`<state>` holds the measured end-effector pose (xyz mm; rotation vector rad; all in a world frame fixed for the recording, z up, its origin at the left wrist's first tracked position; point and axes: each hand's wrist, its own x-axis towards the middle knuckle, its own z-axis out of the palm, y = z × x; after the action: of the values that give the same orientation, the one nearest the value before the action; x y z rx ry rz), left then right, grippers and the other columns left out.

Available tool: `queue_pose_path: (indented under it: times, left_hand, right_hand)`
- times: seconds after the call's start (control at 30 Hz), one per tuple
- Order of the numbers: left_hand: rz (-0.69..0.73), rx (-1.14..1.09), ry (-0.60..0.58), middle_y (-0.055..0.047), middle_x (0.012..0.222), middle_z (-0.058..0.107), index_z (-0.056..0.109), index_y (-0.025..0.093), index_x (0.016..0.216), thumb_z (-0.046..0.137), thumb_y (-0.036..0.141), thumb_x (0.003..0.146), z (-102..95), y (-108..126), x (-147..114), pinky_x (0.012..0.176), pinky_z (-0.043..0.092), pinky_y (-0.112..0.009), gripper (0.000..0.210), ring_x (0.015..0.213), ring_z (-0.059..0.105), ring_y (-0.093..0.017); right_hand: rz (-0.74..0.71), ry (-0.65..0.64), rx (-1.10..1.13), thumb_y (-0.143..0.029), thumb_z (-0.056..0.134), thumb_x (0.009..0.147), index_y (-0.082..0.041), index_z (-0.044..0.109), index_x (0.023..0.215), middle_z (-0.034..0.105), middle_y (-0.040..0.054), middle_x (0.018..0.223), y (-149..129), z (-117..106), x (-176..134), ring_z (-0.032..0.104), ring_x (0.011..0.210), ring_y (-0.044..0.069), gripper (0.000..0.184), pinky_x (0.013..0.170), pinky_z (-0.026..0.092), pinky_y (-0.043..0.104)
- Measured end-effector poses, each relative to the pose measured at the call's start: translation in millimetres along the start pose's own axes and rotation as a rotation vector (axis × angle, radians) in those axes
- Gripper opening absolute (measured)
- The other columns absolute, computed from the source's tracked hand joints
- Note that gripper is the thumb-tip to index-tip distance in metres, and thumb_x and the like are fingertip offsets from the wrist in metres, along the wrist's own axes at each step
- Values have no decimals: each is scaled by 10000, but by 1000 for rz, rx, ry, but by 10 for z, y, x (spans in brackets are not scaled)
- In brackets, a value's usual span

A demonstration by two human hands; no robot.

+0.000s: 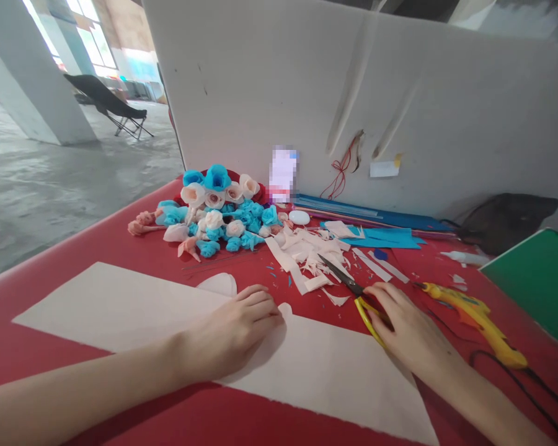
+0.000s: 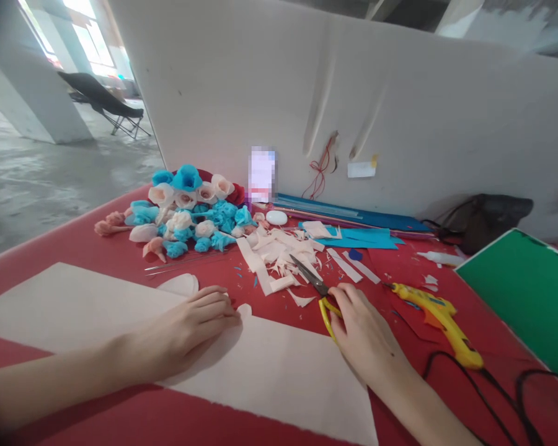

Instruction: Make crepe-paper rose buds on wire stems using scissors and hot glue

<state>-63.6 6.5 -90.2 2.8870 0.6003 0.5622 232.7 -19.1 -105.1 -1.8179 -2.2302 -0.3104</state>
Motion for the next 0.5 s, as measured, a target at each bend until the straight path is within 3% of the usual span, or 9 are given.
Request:
queue_pose_path:
  times: [0.13,0.27,0.5]
  left_hand:
    - [6,-8,6,-87,802,564,549,117,967,347,34,816,-27,15,15,814,402,-356,266,771,474,-179]
    - [-22,-14,-4,-79,800,559,547,134,964,352,42,818,-33,19,10,748,414,-317,261,745,471,-170]
    - [-29,-32,-8,-85,817,561,547,133,970,349,44,819,-26,5,-2,744,412,-312,265,762,475,-175]
  right_hand:
    - [12,25,-84,-292,297,831,-101,549,1015,581,117,928,100,42,-124,573,834,249,366,645,497,353]
    - [34,21,-147,-227,354,850,-71,551,1023,583,122,912,139,120,-109,579,787,225,304,641,501,339]
    - [72,-98,-188,-174,519,850,-122,533,1035,561,62,992,169,70,94,562,834,153,193,718,490,318]
